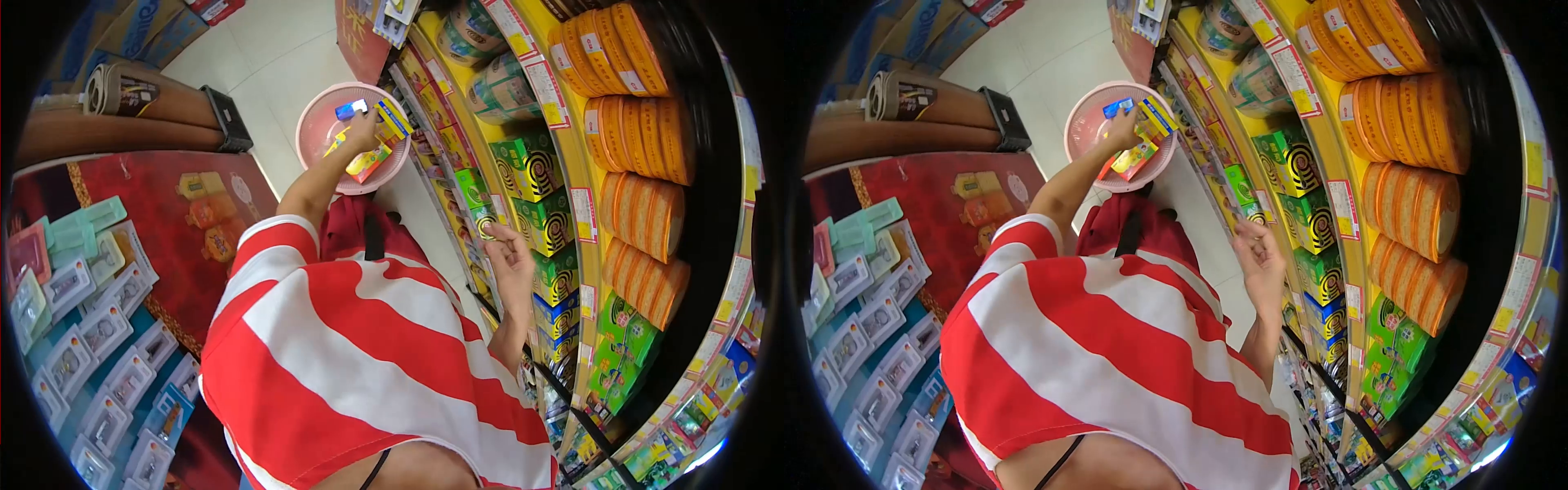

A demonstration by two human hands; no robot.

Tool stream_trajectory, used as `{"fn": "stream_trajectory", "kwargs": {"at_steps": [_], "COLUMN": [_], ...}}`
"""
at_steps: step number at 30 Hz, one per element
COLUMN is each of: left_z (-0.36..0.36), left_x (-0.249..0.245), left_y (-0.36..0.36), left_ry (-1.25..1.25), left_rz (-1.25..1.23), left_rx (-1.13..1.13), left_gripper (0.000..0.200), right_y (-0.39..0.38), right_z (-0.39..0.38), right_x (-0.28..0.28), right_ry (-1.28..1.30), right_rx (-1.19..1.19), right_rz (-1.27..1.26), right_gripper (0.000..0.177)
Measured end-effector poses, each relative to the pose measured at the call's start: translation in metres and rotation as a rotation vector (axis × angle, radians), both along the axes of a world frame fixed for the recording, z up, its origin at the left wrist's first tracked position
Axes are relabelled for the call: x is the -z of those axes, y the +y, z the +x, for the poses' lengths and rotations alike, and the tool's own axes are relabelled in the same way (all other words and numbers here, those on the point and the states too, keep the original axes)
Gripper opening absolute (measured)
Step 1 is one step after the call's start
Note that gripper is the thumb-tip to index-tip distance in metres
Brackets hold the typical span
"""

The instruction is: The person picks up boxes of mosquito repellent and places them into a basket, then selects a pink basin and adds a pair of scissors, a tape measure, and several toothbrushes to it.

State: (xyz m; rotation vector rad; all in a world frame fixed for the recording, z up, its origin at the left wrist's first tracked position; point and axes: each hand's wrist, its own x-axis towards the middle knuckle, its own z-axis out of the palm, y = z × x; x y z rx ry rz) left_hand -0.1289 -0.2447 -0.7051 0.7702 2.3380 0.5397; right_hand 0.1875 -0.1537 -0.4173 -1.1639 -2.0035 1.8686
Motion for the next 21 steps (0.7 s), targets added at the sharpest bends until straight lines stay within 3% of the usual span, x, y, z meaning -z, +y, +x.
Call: {"fn": "stream_trajectory", "kwargs": {"at_steps": [1, 4, 7, 8, 10, 12, 13, 14, 15, 18, 21], "left_z": [-0.002, 0.012, 0.011, 0.010, 0.001, -0.001, -0.016, -0.018, -0.009, -0.011, -0.009], "left_x": [0.023, -0.018, 0.026, 0.028, 0.056, 0.044, 0.099, 0.104, 0.067, 0.040, 0.007], "left_y": [0.017, 0.046, 0.056, 0.054, 0.044, 0.042, 0.043, 0.040, 0.037, 0.040, 0.031], "left_ry": [0.062, 0.235, 0.413, 0.372, 0.434, 0.486, 0.795, 0.698, 0.542, 0.375, 0.354], "left_rz": [0.097, -0.069, -0.040, -0.057, 0.113, 0.195, 0.470, 0.420, 0.181, -0.115, -0.126], "left_rx": [0.061, 0.251, 0.376, 0.417, 0.476, 0.536, 0.605, 0.598, 0.568, 0.587, 0.529], "left_gripper": [0.089, 0.081, 0.073, 0.069, 0.073, 0.069, 0.070, 0.067, 0.062, 0.046, 0.048], "right_y": [-0.002, -0.011, -0.016, -0.017, -0.019, -0.021, -0.023, -0.025, -0.024, -0.022, -0.020], "right_z": [0.001, 0.004, 0.022, 0.026, 0.036, 0.050, 0.049, 0.046, 0.044, 0.042, 0.041], "right_x": [0.002, -0.001, 0.009, 0.007, 0.008, 0.023, 0.019, 0.014, 0.013, 0.010, 0.007], "right_ry": [0.024, -0.074, -0.069, -0.067, -0.115, -0.133, -0.141, -0.154, -0.135, -0.115, -0.127], "right_rx": [-0.002, 0.031, 0.047, 0.071, 0.041, 0.027, 0.019, 0.010, 0.010, -0.033, -0.104], "right_rz": [-0.029, -0.061, -0.040, -0.034, 0.021, 0.143, 0.130, 0.113, 0.130, 0.170, 0.209], "right_gripper": [0.028, 0.029, 0.029, 0.028, 0.029, 0.029, 0.028, 0.027, 0.027, 0.029, 0.031]}}
